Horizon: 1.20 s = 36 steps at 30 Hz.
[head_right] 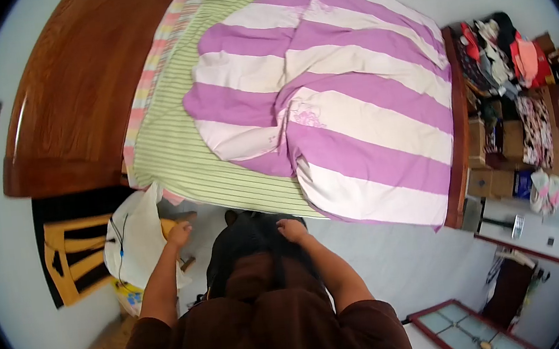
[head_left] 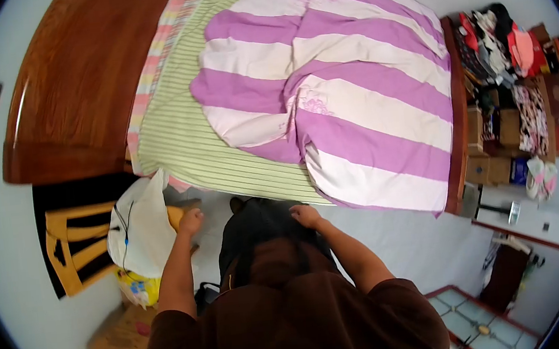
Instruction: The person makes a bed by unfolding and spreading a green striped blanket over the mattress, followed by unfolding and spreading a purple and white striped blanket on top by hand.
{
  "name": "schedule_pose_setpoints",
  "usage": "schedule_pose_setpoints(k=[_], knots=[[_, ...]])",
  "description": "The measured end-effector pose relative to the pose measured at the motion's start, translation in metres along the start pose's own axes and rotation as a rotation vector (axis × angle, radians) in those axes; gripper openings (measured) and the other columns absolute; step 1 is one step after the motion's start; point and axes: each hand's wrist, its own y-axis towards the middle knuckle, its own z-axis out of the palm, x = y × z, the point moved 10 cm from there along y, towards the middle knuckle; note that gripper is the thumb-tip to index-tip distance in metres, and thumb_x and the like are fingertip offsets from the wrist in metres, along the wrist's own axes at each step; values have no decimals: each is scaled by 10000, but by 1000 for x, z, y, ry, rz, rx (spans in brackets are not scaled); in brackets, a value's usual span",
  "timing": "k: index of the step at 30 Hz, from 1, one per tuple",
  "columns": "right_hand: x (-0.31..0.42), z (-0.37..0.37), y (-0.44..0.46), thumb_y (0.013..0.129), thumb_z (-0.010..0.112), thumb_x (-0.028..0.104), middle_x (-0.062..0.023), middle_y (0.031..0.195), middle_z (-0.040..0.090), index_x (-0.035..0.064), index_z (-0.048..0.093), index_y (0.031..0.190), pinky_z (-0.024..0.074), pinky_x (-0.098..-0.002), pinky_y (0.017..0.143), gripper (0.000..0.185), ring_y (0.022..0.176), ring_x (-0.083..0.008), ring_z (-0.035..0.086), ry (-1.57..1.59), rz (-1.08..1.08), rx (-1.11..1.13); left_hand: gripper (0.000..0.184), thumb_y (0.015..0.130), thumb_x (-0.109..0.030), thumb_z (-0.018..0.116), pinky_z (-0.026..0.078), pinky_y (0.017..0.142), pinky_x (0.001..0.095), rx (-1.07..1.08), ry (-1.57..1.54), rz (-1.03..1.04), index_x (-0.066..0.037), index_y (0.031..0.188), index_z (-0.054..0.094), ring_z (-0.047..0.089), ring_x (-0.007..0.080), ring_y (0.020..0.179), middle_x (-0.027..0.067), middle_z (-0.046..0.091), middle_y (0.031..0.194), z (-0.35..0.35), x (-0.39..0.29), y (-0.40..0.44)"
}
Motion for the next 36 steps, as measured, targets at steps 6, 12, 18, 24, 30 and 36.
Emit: schedule_pose_setpoints(k=[6, 12, 18, 24, 30, 36], knots=[[-8, 21, 30, 824, 525, 278, -151, 976, 635, 119, 599, 1088, 460, -396, 813, 317, 926, -324, 590, 208, 67, -40, 401, 830, -300, 553, 441, 849, 363, -1, -253, -113, -46, 1140, 566, 572, 293, 1000, 158, 613, 1062, -5, 17, 134], [-27, 22, 89, 813, 532, 269, -163, 926, 643, 103, 608, 1062, 469, -411, 778, 309, 871, -342, 600, 237, 178, -76, 493, 885, -281, 536, 437, 767, 309, 153, -733, -345, -26, 1289, 413, 542, 178, 864, 92, 592, 984, 40, -58, 172], [-41, 21, 132, 826, 517, 226, -154, 866, 645, 90, 601, 1070, 480, -381, 737, 292, 812, -304, 615, 426, 285, -230, 736, 876, -292, 561, 427, 872, 389, 185, -870, -547, -37, 1415, 130, 487, 285, 1071, 179, 429, 1276, 95, -67, 234], [-61, 77, 147, 834, 510, 199, -97, 798, 644, 41, 582, 1094, 487, -295, 677, 313, 709, -191, 617, 758, 498, -321, 728, 802, -315, 654, 368, 930, 370, 219, -1138, -526, -40, 1352, 263, 422, 258, 1140, 100, 425, 1272, 148, -66, 312], [-48, 153, 191, 824, 521, 187, -88, 808, 646, 23, 582, 1095, 489, -284, 657, 323, 693, -172, 618, 893, 624, -266, 405, 782, -225, 667, 353, 924, 349, 314, -1518, -541, -98, 1127, 499, 527, 183, 964, 9, 578, 1038, 135, -72, 351], [19, 140, 239, 819, 532, 198, -116, 825, 646, 44, 597, 1073, 486, -301, 678, 304, 705, -185, 625, 768, 508, -319, 378, 776, -119, 591, 461, 840, 364, 89, -1216, -245, -17, 1128, 499, 539, 207, 1003, 97, 565, 1082, -53, -59, 334]])
